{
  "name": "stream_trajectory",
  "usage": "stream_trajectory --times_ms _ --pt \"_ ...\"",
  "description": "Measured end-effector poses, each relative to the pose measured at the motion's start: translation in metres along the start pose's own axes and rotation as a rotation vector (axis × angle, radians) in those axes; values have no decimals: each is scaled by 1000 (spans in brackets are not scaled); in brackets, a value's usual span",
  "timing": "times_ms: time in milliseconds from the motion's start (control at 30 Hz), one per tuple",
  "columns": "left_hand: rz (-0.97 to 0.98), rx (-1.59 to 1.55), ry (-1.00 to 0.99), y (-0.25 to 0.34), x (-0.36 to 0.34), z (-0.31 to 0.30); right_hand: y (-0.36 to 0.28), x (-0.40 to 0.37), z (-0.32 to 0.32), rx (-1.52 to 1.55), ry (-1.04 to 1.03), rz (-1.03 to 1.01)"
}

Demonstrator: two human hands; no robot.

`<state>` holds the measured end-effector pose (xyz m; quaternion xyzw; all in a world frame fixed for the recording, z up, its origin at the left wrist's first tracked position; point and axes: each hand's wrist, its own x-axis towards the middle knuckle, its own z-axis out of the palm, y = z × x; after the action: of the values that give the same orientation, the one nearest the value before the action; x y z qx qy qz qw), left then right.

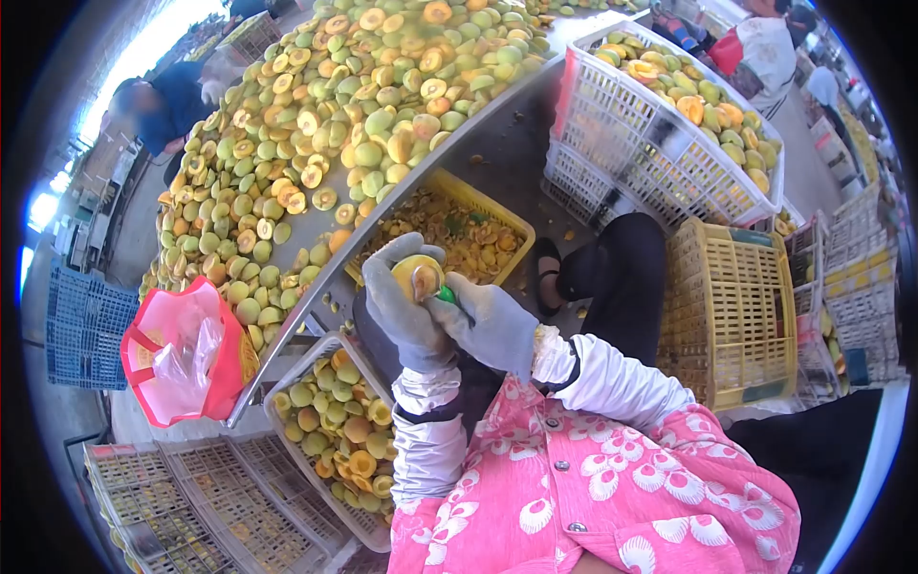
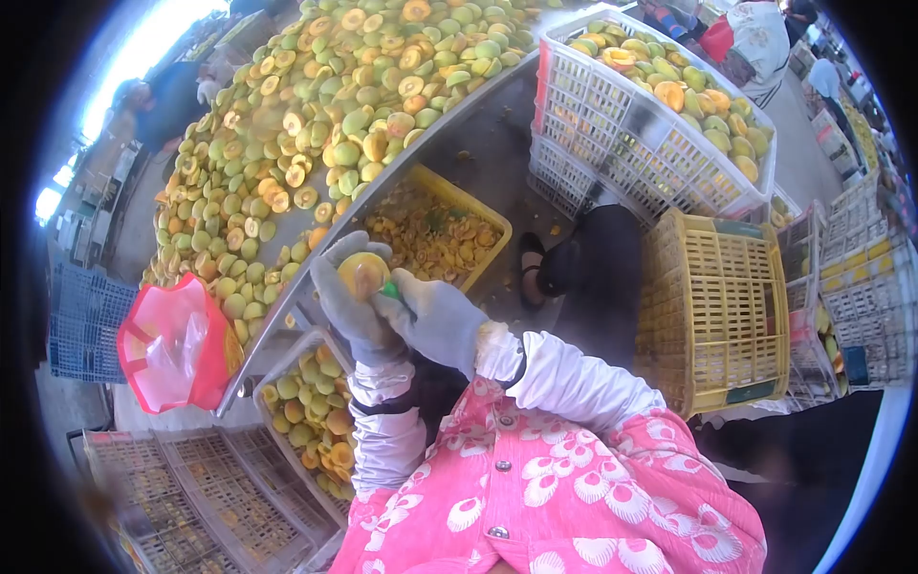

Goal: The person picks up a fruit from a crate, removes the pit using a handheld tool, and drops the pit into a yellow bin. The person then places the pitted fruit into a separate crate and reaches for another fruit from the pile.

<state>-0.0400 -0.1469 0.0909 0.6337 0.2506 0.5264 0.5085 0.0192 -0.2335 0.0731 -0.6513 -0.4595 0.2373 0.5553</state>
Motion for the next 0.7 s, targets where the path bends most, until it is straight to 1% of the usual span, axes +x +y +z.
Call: stream_trajectory --times_ms 33,100,167,233,267,300,333,367,400,433,467,500,533,567,600,633,667,700 --pt "1 -1 1 5 0 -1 -3 -1 -1 -15 -1 -36" --pt "-245 -182 46 27 2 0 -10 -1 -4 -4 -25 -27" --pt "-257 -190 14 33 4 -3 -11 -3 -1 13 -46 -21" --pt "-266 -198 -28 34 9 -6 -5 -4 7 206 -9 -54" --pt "-329 -153 -86 34 11 -7 -14 -4 3 208 2 -55" --pt "-392 -106 -147 33 13 -9 -28 -4 -7 298 -163 239" --pt "-397 -104 -158 34 15 -12 -37 -5 -14 387 -329 538" --pt "-412 -109 -279 36 18 -16 -37 -6 -18 392 -323 543" --pt "-425 -114 -396 37 19 -19 -36 -6 -20 497 -450 612" --pt "-429 -109 -400 36 19 -20 -37 -8 -22 604 -578 678" --pt "-345 -122 -466 34 19 -20 -41 -10 -23 711 -595 686" --pt "-259 -135 -530 31 20 -20 -39 -11 -25 713 -596 684" --pt "-609 -241 -444 30 23 -17 -34 -11 -28 874 -639 688" --pt "-605 -241 -443 25 24 -13 -27 -11 -30 1035 -681 688" --pt "-533 -111 -379 17 24 -9 -17 -10 -29 1128 -734 709" --pt "-462 19 -314 9 21 -7 -11 -11 -29 1129 -735 706" --pt "-414 43 -253 6 19 -4 -8 -11 -30 1186 -768 711" --pt "-410 43 -255 3 21 -3 -4 -9 -31 1243 -800 715"
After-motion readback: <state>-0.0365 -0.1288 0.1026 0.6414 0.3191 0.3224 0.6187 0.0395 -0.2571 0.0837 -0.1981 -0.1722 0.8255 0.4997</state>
